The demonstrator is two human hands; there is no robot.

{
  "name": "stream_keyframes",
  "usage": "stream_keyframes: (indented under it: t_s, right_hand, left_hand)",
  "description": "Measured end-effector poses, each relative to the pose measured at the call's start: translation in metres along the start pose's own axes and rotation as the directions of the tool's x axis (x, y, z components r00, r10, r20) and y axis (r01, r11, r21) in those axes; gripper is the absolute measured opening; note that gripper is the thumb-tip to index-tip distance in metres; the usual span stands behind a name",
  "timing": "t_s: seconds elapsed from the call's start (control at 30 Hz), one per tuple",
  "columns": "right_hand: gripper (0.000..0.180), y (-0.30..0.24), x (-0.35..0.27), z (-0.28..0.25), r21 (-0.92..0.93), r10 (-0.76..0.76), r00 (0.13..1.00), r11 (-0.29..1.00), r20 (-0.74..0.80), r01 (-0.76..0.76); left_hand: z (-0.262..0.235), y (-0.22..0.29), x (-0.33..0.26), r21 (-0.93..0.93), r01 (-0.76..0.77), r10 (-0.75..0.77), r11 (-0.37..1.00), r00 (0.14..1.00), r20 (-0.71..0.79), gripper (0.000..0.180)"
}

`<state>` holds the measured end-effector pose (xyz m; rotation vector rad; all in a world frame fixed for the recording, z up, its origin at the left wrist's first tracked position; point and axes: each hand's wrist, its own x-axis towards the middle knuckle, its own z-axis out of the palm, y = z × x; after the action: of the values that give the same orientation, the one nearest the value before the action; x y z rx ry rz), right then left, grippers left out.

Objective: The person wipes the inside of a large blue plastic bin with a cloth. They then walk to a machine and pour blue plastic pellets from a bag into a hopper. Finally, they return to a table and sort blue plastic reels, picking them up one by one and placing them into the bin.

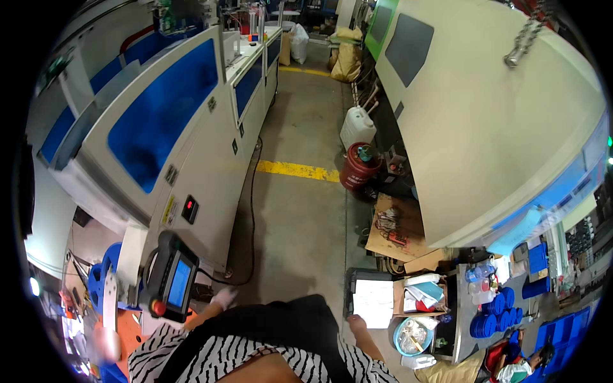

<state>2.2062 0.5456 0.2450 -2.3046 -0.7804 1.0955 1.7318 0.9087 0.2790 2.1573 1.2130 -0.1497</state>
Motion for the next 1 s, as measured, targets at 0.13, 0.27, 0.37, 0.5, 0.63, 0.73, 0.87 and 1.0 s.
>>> stream_keyframes:
  t_s: [0.13,0.27,0.37,0.5,0.63,0.73,0.87,1.0]
  right_hand:
    - [0.029,0.003,0.085,-0.091,0.07,0.14,0.989,0.988,-0.047,-0.137]
    - [0.028,0.013,0.222,-0.15,-0.037,0.126,0.991,0.991,0.037,-0.125]
    - [0.027,-0.012,0.352,-0.195,-0.247,-0.151,0.979,0.952,0.135,0.181]
    - [0.027,-0.061,0.523,-0.341,-0.272,-0.139,0.99,0.952,0.027,0.141]
    - [0.024,-0.261,0.674,-0.412,0.38,0.139,0.986,0.92,-0.096,-0.093]
    - [0.018,-0.327,0.773,-0.451,0.368,0.047,0.979,0.929,-0.196,0.029]
    - [0.03,-0.41,0.847,-0.461,0.295,0.026,0.988,0.953,0.155,-0.071]
    - [0.019,-0.315,0.97,-0.529,0.497,0.052,0.951,0.843,0.304,-0.205]
  left_hand:
    - [-0.107,0.219,0.214,-0.319,0.038,-0.05,0.947,0.998,-0.029,0.047]
    - [-0.14,0.292,0.361,-0.405,0.083,-0.127,0.91,0.988,-0.082,0.045]
    - [-0.114,0.253,0.404,-0.608,0.262,-0.357,0.749,0.933,-0.038,0.047]
    - [-0.116,0.304,0.412,-0.185,0.344,-0.281,0.92,0.912,0.298,0.043]
    - [-0.136,0.285,0.439,-0.057,0.575,-0.503,0.816,0.755,0.42,0.042]
    - [-0.149,0.287,0.543,0.01,0.604,-0.533,0.797,0.695,0.483,0.041]
    - [-0.199,0.278,0.7,0.183,0.49,-0.51,0.852,0.702,0.497,0.04]
    - [-0.294,0.383,1.036,-0.03,0.267,-0.257,0.963,0.949,0.184,0.041]
